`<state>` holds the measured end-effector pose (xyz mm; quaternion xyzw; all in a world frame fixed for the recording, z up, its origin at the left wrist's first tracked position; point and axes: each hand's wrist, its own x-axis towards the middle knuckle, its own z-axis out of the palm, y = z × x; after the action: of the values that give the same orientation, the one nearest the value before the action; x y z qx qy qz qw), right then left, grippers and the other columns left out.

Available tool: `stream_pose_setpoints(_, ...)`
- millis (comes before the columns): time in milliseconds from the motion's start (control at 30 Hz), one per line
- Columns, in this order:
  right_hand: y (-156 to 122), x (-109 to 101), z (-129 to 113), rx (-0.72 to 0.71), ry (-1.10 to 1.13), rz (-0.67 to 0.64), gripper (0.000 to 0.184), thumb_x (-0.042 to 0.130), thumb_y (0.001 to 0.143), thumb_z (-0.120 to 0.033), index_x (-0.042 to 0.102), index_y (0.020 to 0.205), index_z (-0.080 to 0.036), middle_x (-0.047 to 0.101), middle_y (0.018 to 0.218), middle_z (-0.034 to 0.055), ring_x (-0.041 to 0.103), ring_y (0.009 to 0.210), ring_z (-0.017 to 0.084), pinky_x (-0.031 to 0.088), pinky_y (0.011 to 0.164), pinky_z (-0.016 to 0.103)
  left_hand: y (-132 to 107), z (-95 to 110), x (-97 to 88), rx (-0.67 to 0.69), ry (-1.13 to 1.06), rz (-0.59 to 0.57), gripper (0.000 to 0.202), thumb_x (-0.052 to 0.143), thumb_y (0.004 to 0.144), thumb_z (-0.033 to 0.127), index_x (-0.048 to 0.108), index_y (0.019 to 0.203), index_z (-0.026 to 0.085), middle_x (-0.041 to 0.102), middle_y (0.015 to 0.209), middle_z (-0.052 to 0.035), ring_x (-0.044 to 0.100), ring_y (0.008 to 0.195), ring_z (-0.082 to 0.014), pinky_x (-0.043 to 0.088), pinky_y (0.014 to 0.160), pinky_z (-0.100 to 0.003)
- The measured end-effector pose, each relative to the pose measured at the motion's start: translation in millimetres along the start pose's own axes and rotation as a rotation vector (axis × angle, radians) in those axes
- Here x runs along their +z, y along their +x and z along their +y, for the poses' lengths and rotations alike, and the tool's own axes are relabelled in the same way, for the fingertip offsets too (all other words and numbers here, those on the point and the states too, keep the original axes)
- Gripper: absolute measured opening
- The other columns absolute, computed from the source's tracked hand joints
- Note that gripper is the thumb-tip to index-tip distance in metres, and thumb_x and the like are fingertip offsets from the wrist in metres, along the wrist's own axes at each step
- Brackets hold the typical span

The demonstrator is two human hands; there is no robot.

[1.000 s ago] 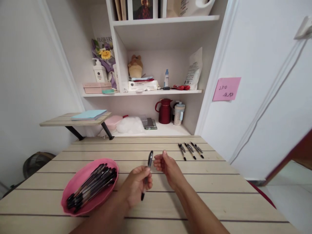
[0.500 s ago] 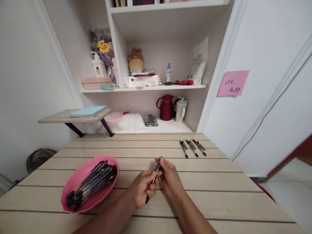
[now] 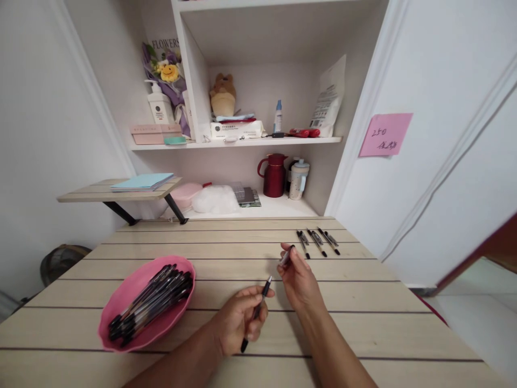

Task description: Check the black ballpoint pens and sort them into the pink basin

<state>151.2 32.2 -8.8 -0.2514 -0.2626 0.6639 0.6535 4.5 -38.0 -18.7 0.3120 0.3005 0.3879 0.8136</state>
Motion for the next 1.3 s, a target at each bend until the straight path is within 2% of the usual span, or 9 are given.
stream_pose_setpoints(133,6,-7,4,-0.025,-0.168,0.081,0.02,0.071,0.063,-0.029,0.065,0.079,-0.017,0.054,0.058,-0.0037,0.046,0.046,0.006,0.04,0.04,0.018,2,3,-2.5,0.049,-0.019,0.054,0.03,0.056,0.073,0.029,0.053,0.1,0.017,0.053,0.056,0.0037,0.034,0.032,-0.003,0.019,0.037,-0.019)
stream_pose_setpoints(333,6,-8,16,0.094,-0.222,0.065,0.022,0.074,0.059,-0.024,0.062,0.076,-0.016,0.058,0.059,-0.0014,0.052,0.048,0.01,0.044,0.042,0.021,6,6,-5.9,0.124,-0.016,0.102,0.028,0.056,0.072,0.03,0.053,0.096,0.017,0.052,0.057,0.0043,0.034,0.032,-0.0022,0.018,0.035,-0.018)
stream_pose_setpoints(500,8,-14,23,0.07,-0.273,0.097,0.026,0.077,0.053,-0.022,0.059,0.072,-0.018,0.059,0.063,-0.0008,0.054,0.052,0.01,0.046,0.044,0.021,9,8,-9.4,0.156,0.009,0.135,0.026,0.053,0.073,0.029,0.052,0.096,0.016,0.052,0.058,0.0043,0.035,0.032,-0.0026,0.019,0.034,-0.018)
stream_pose_setpoints(633,20,-20,18,-0.011,-0.657,0.121,0.025,0.071,0.058,-0.032,0.058,0.074,-0.02,0.063,0.068,0.0021,0.059,0.06,0.014,0.048,0.054,0.027,10,9,-10.0,0.174,0.018,0.154,0.027,0.054,0.072,0.029,0.052,0.096,0.016,0.052,0.057,0.0046,0.036,0.032,-0.0026,0.02,0.034,-0.018)
stream_pose_setpoints(767,49,-30,-8,-0.043,-0.966,0.146,0.019,0.061,0.066,-0.037,0.058,0.078,-0.022,0.061,0.059,0.0008,0.057,0.056,0.015,0.045,0.052,0.027,11,8,-11.3,0.179,0.013,0.148,0.029,0.056,0.071,0.03,0.053,0.096,0.015,0.052,0.057,0.0043,0.036,0.032,-0.0027,0.02,0.034,-0.018)
stream_pose_setpoints(900,87,-39,-45,-0.056,-1.33,0.113,0.015,0.058,0.065,-0.032,0.06,0.069,-0.018,0.056,0.048,-0.0011,0.053,0.048,0.015,0.04,0.049,0.026,12,6,-12.8,0.183,0.021,0.132,0.028,0.056,0.071,0.03,0.054,0.095,0.015,0.052,0.057,0.0043,0.036,0.032,-0.0028,0.02,0.033,-0.018)
stream_pose_setpoints(1000,111,-40,-63,-0.063,-1.594,0.031,0.011,0.056,0.065,-0.025,0.065,0.067,-0.019,0.06,0.052,0.0006,0.056,0.057,0.016,0.04,0.058,0.026,13,5,-13.0,0.182,0.019,0.13,0.029,0.056,0.071,0.03,0.054,0.095,0.015,0.052,0.057,0.0042,0.036,0.032,-0.0024,0.021,0.034,-0.018)
stream_pose_setpoints(1133,135,-34,-63,-0.063,-1.855,-0.086,0.017,0.054,0.065,-0.017,0.069,0.071,-0.021,0.068,0.076,0.0031,0.06,0.079,0.018,0.04,0.072,0.025,14,5,-13.1,0.19,0.009,0.122,0.029,0.057,0.07,0.031,0.054,0.094,0.014,0.052,0.057,0.0042,0.035,0.031,-0.0022,0.02,0.033,-0.018)
stream_pose_setpoints(1300,158,-27,-48,-0.035,-2.053,-0.165,0.022,0.054,0.064,-0.012,0.07,0.076,-0.019,0.068,0.087,0.0066,0.059,0.087,0.02,0.04,0.075,0.024,15,4,-13.4,0.187,0.002,0.131,0.028,0.055,0.072,0.031,0.054,0.094,0.015,0.052,0.057,0.0041,0.035,0.031,-0.0023,0.02,0.032,-0.018)
